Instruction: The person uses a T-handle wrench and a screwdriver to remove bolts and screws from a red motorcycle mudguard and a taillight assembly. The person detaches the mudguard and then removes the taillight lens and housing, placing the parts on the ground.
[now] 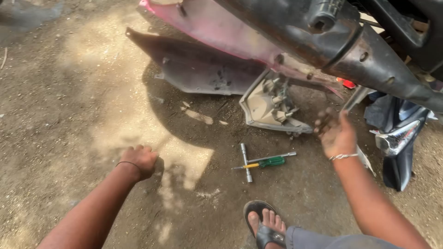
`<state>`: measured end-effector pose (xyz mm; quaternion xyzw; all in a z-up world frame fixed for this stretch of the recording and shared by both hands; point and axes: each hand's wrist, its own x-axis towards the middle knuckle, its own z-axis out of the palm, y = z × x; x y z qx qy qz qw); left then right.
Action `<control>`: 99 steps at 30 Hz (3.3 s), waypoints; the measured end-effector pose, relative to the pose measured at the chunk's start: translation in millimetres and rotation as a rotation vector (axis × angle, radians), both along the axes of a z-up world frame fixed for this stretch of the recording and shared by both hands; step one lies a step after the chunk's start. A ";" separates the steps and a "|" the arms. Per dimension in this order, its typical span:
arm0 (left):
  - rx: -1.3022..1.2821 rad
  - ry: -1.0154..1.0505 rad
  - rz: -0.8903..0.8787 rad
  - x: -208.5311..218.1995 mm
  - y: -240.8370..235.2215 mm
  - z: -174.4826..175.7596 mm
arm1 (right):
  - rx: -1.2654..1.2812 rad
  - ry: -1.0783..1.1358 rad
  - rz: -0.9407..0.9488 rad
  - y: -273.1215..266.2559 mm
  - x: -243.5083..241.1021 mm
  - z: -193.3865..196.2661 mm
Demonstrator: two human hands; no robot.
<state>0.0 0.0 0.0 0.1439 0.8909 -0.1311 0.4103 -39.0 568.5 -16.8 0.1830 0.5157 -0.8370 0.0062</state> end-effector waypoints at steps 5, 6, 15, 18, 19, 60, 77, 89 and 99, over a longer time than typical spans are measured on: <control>-0.003 -0.031 -0.028 -10.6 18.4 10.2 | 0.802 -0.038 0.040 -26.0 58.6 -25.9; 0.001 -0.035 -0.030 -9.7 21.6 8.4 | 0.806 -0.042 0.040 -35.9 55.2 -8.8; 0.020 -0.057 0.027 -5.0 25.6 14.7 | 2.369 0.223 0.751 -49.9 -9.7 -15.0; 0.006 -0.063 0.037 -0.1 15.8 8.3 | 2.253 0.399 0.748 -26.0 -13.0 -31.5; 0.006 -0.065 0.030 2.2 14.9 14.7 | 2.187 0.498 0.737 -22.9 -11.4 -27.5; 1.501 -0.109 1.234 -50.0 50.7 -26.1 | 1.846 0.476 0.900 -74.0 68.3 -60.0; 1.564 0.154 1.013 -56.2 54.0 -48.8 | 1.302 -0.160 0.665 -121.5 89.4 64.8; 0.909 0.406 0.779 -32.1 90.4 24.1 | 1.654 0.278 0.796 -223.6 78.2 108.0; 0.717 0.309 0.736 -29.9 92.7 49.3 | 1.918 0.275 1.017 -233.1 90.3 111.6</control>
